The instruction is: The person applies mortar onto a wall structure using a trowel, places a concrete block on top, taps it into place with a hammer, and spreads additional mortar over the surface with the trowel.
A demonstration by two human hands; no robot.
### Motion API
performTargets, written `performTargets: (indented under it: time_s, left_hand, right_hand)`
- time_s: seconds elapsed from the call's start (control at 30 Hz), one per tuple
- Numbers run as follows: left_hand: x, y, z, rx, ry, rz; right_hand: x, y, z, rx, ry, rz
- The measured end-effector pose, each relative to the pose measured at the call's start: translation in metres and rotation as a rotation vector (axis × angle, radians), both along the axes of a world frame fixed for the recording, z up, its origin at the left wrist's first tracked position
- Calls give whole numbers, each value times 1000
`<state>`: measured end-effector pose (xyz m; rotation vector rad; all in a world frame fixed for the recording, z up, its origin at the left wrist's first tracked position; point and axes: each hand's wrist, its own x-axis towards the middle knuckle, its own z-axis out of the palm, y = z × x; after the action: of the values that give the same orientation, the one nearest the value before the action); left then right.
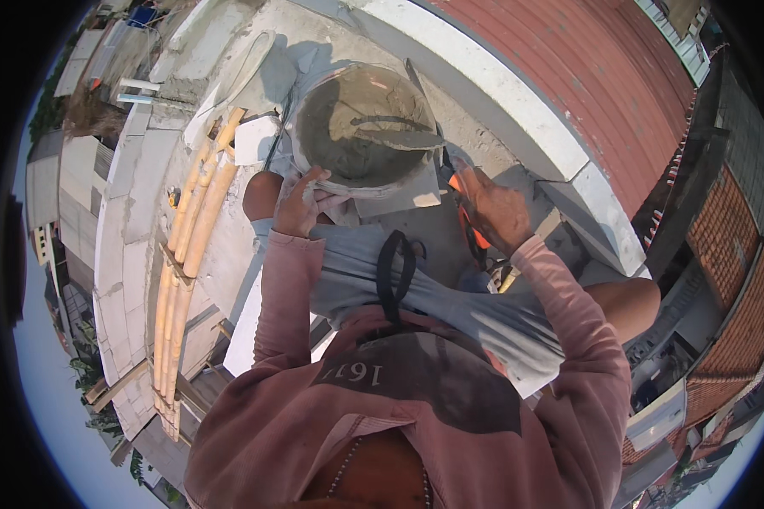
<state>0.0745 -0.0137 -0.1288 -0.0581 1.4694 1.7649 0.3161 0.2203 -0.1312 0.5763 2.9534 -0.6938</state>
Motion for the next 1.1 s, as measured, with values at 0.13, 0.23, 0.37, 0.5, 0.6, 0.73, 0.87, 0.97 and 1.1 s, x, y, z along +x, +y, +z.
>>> performTargets:
  time_s: [0.13,0.23,0.37,0.5,0.6,0.73,0.87,0.97,1.1]
  left_hand:
    - [-30,-25,-25,42,-110,-26]
    - [-34,-35,-34,289,-178,12]
    - [-32,-23,-13,172,-189,65]
    - [-32,-21,-11,51,-155,28]
    - [-19,-15,-1,-19,-223,60]
    - [-7,-15,-6,-32,-172,0]
    - [-3,-21,-26,4,-71,23]
    - [6,-21,-19,-53,-32,25]
    - [7,-2,11,-71,81,-95]
  right_hand:
    - [13,-22,-41,21,-160,18]
    - [40,-15,-5,12,-291,-55]
    - [75,-5,37,26,-412,-51]
    - [98,10,56,-35,-222,-10]
    - [90,14,48,-410,-16,-165]
    - [22,6,29,-1199,-26,-591]
    - [26,14,11,-1197,258,-278]
    - [47,66,58,-872,-465,-241]
    - [51,72,102,80,-73,76]
